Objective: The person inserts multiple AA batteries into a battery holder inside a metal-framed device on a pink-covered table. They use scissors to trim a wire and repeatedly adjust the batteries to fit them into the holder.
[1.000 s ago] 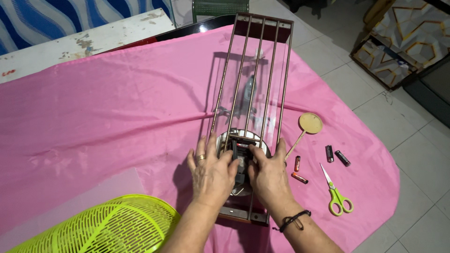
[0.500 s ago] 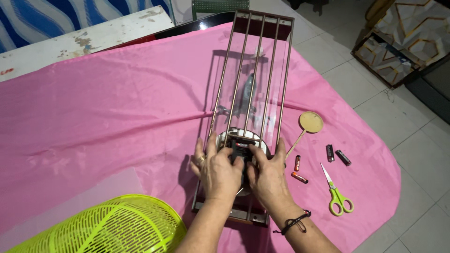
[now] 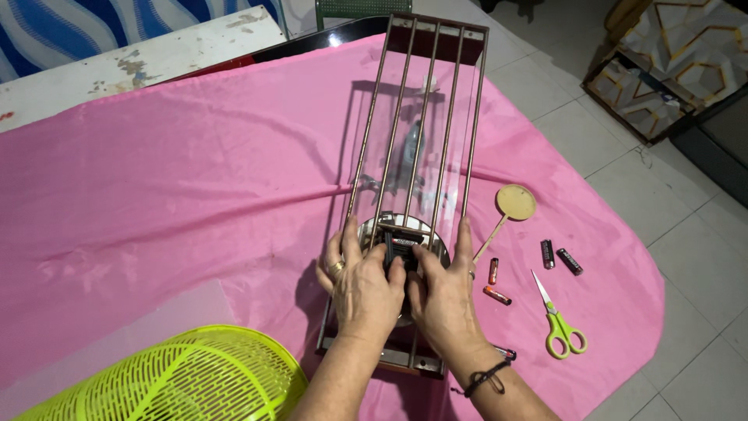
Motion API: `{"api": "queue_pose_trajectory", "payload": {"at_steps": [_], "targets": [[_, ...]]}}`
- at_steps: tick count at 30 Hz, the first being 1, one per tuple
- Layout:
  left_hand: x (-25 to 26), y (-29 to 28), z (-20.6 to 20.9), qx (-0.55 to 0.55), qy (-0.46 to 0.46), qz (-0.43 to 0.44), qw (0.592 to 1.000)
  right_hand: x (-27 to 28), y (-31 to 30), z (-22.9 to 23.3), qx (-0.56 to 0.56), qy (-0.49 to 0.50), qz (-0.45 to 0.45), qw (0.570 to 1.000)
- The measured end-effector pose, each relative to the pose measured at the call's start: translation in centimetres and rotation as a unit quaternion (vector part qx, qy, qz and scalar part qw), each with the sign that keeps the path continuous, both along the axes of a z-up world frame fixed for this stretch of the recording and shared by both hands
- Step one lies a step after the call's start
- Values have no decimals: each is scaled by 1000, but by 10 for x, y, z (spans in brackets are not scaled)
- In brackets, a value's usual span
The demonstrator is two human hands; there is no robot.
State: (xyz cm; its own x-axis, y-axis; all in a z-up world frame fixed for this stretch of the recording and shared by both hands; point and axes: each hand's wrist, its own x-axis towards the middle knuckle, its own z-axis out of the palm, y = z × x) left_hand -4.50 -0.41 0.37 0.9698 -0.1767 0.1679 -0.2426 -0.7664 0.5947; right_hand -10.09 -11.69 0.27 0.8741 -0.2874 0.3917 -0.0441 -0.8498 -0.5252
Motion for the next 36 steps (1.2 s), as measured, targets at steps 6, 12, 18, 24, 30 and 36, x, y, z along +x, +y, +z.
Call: {"api": "queue_pose_trajectory", "payload": {"at_steps": [6,12,18,24,30,36], "targets": [[-2,5,-3,-54,-18,-9,998,-4,5,-1,-64,39,14,997],[3,18,0,-15,28,-40,999,0,3,2,-80,108,8,991],[5,23,-13,-71,-76,-67,992,0,-1,0,-61,94,31,993],[7,27,-20,-111,-86,-76,987,-3,-1,-3,-69,25,43,996],[8,36,-8,-118,-29,-88,989,-2,0,-2,-53,96,22,994],[10,46,1,-183,54,-78,979,-9,-1,-2,44,12,22,999]]}}
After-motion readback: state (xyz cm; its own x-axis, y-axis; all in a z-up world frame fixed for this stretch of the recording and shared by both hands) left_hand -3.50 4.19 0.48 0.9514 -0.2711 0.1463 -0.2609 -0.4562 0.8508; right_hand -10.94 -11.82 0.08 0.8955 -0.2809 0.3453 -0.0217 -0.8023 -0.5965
